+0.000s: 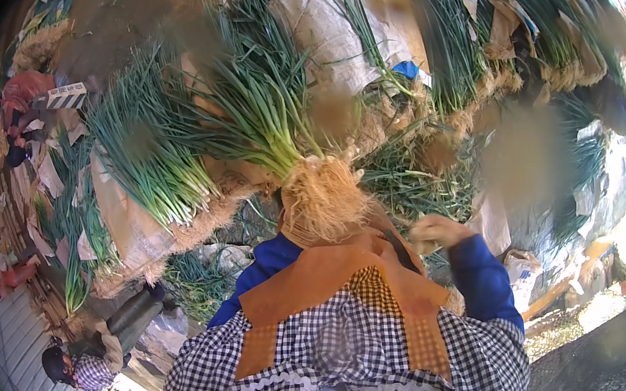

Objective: The person cleans bunches of spring onions by hand, removing loose soil and outer layers from the roots and stalks before setting them aside.

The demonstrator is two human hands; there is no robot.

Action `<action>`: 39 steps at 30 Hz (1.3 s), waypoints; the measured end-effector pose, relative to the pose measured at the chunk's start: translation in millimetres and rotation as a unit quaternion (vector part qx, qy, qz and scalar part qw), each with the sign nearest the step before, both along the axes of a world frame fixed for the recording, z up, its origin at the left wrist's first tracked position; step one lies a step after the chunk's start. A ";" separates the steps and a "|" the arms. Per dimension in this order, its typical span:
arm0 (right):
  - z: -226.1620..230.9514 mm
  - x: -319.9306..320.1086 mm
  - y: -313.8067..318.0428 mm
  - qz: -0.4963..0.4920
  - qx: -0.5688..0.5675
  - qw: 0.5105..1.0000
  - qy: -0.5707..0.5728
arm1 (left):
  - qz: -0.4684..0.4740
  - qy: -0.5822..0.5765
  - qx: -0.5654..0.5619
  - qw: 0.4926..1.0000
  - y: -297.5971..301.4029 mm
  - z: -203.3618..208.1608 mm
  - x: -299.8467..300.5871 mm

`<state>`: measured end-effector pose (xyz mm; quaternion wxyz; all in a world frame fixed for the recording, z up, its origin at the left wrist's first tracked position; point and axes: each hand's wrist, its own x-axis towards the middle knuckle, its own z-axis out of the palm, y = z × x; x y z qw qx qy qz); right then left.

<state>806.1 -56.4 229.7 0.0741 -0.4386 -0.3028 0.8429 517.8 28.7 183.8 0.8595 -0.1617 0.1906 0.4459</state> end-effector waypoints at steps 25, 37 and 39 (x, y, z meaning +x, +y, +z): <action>-33.2 -73.2 93.7 -0.006 0.413 0.838 -0.356 | -0.279 0.324 0.107 0.898 -38.3 18.6 -95.7; -72.0 -181.0 244.7 -0.110 0.499 0.738 -0.441 | -0.098 0.283 0.179 0.937 -16.4 256.8 -196.0; -41.7 -190.0 231.0 -0.205 0.494 0.772 -0.344 | -0.010 0.188 0.248 0.950 -9.0 282.2 -196.5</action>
